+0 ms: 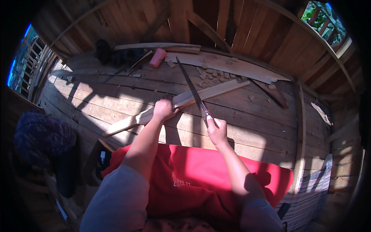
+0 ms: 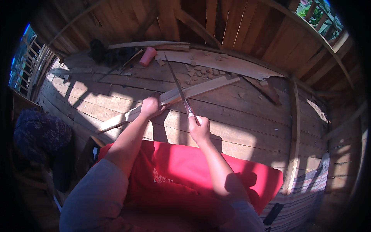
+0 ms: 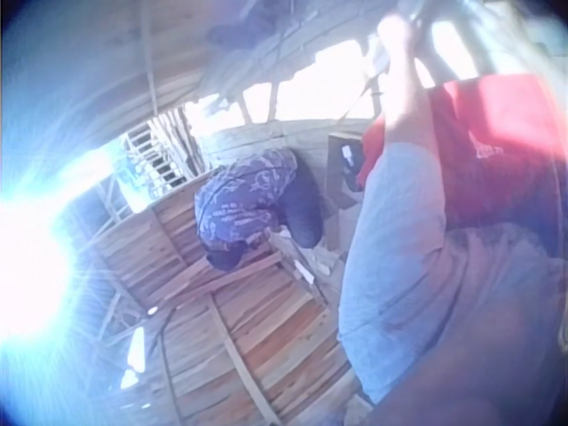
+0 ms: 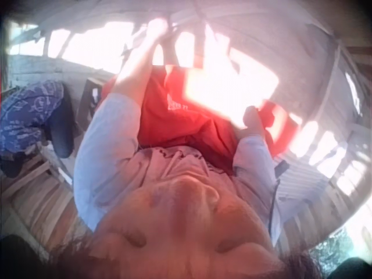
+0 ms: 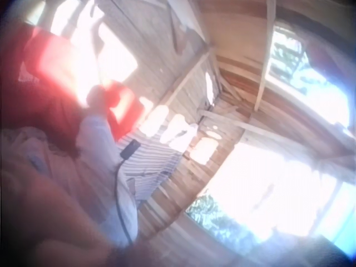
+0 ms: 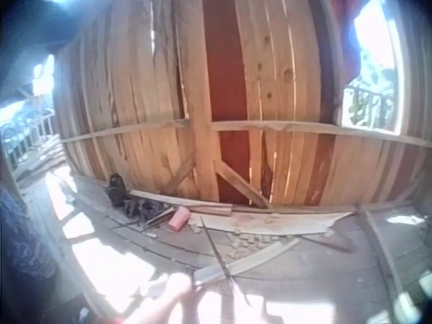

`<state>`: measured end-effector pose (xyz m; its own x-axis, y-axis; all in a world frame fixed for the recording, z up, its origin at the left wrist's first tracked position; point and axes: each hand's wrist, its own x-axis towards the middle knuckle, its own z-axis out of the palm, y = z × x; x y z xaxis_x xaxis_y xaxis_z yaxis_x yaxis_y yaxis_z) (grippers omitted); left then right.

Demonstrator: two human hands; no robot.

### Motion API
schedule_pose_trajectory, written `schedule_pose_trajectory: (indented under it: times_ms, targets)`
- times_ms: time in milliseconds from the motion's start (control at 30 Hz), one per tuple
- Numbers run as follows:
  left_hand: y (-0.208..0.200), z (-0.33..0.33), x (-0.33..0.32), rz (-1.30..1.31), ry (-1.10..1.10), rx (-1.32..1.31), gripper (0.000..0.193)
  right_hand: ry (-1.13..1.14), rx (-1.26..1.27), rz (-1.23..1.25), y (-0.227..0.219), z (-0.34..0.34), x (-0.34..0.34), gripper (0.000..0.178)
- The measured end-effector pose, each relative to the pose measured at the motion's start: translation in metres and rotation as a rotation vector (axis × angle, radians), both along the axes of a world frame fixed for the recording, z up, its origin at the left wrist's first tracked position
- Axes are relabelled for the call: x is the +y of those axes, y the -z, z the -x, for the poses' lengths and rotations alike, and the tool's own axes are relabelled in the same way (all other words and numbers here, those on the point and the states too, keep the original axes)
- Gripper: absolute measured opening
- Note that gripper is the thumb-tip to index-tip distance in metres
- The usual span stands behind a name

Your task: The person saws through a piece of wood by hand while holding it steady on a workbench.

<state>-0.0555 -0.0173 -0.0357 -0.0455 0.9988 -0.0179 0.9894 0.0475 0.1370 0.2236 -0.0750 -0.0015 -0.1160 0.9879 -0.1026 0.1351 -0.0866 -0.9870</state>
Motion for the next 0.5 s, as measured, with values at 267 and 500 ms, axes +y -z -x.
schedule_pose_trajectory:
  times_ms: [267, 500]
  targets:
    - [0.014, 0.003, 0.004, -0.074, 0.043, -0.007, 0.073, 0.069, -0.170, -0.105, -0.020, -0.017, -0.015, 0.048]
    - [0.016, 0.011, -0.001, -0.077, 0.085, 0.075, 0.072, 0.006, -0.187, -0.105, -0.036, -0.023, -0.036, 0.047]
